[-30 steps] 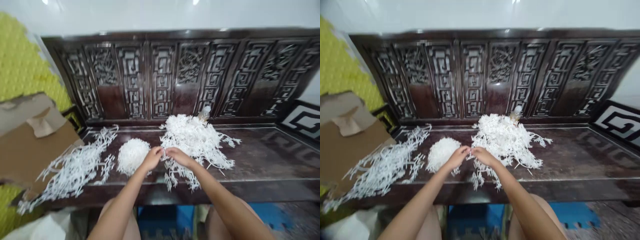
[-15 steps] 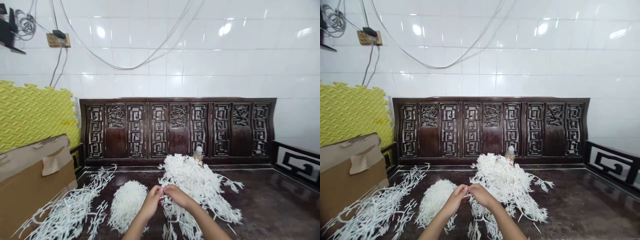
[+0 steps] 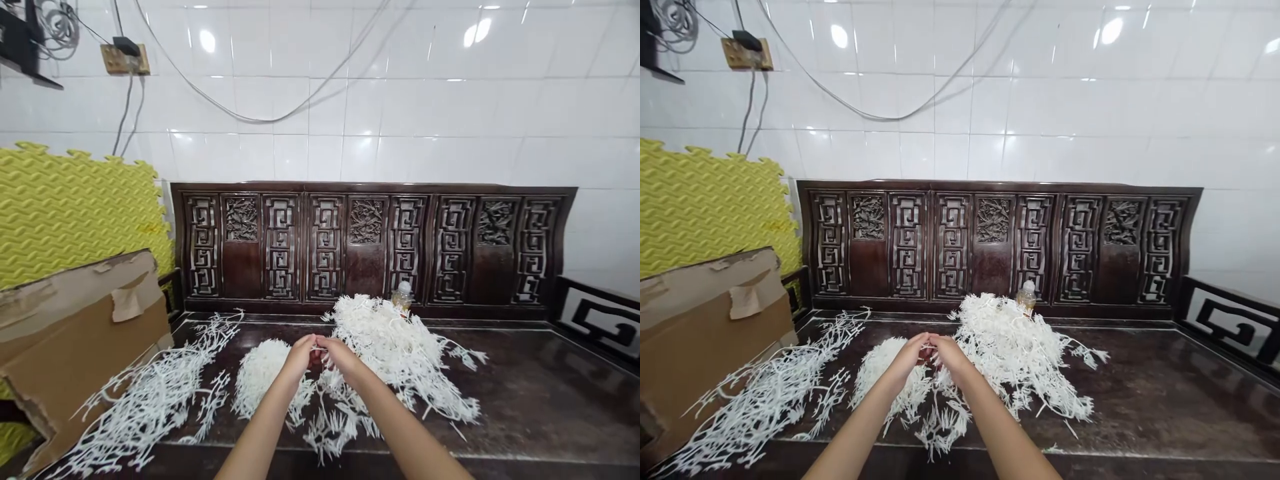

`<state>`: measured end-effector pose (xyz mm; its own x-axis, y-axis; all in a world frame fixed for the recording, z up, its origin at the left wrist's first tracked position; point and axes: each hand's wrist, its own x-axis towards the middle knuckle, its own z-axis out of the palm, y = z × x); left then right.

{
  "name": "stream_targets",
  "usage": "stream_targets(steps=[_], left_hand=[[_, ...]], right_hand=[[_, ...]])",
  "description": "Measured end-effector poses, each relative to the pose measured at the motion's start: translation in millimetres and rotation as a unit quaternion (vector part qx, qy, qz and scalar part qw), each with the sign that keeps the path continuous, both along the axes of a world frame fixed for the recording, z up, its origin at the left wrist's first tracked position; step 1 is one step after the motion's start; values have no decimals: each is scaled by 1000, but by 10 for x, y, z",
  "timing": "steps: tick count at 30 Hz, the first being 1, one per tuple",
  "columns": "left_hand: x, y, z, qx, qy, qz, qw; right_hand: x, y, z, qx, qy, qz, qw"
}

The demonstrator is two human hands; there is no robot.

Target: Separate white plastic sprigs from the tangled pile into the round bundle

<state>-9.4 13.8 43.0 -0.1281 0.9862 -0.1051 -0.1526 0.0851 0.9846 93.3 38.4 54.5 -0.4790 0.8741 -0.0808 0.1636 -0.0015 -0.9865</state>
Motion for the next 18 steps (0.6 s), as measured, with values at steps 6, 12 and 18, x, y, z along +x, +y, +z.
stream_targets(steps=[6,12,18], left_hand=[[46,-59,154,-3,-43,-10,999],[291,-41,222,-4,-93,7,996],[493,-38,203,-12,-112,75,991]], right_hand=[[159,-34,210,-18,14,14,1000],[389,-136,318,-1,86,-52,995],[499,-105,154,11,104,-92,990]])
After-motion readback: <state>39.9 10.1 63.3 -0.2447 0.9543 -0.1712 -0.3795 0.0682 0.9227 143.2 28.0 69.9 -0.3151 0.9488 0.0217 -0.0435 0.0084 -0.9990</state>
